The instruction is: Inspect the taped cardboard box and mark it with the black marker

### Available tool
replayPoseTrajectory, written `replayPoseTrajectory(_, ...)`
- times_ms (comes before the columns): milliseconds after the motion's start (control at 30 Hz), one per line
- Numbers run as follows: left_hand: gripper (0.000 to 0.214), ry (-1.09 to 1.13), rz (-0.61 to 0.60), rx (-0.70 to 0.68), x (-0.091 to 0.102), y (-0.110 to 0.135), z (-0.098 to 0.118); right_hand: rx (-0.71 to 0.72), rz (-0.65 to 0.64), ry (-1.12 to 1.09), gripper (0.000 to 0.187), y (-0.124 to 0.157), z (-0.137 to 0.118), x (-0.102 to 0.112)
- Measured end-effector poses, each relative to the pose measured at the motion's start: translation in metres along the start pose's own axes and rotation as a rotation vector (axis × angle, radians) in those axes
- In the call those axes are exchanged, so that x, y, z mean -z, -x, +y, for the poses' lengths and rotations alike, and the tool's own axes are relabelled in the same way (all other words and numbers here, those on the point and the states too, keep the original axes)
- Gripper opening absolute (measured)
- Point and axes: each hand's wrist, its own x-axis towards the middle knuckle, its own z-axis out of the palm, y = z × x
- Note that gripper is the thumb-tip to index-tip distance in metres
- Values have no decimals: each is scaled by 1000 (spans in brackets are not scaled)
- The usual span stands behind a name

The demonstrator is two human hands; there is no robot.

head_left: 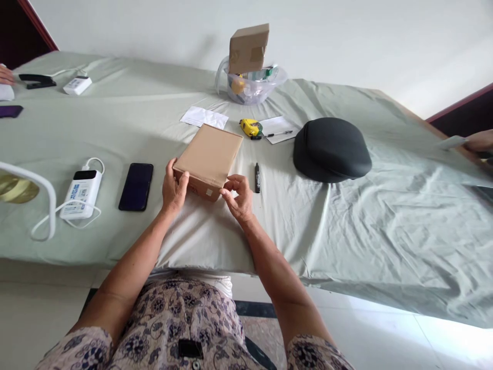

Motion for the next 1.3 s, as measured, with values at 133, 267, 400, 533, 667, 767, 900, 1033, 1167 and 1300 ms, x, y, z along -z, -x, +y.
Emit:
replayPoseTrajectory(133, 64, -25, -27, 5, 6, -5, -3, 88, -51, 10, 46, 0, -2, -2)
replayPoseTrajectory(267, 70, -89, -13, -56, 6, -4, 0, 100, -66, 16, 42, 3, -6, -8)
replayPoseTrajectory(400, 69, -319, 43, -250, 4, 2, 5, 47, -91, 18, 43, 7, -10, -10)
replayPoseTrajectory(533, 75, -458, -3, -453, 1, 8, 8, -16, -104, 7, 45, 8, -8, -11)
replayPoseTrajectory(667, 90, -567, -51, -515, -3, 14, 12, -47, -98, -40, 49, 9, -6, -15)
replayPoseTrajectory(767, 99, -613, -53, -503, -7, 18, 15, -48, -79, -47, 48, 7, -7, -16)
replayPoseTrajectory(900, 80, -543, -36, -579, -11, 19, 15, -87, -60, -32, 47, 2, -10, -13)
replayPoseTrajectory(1033, 56, -460, -87, -710, -9, 14, 16, -138, 11, 8, 47, -5, -7, -7)
replayPoseTrajectory(1167, 36, -385, -129, -813, -1, 8, 18, -188, 145, 48, 45, -11, 2, 3)
replayPoseTrajectory(1300, 25, -309, -162, -803, 8, 2, 17, -239, 286, 106, 41, -18, 9, 18)
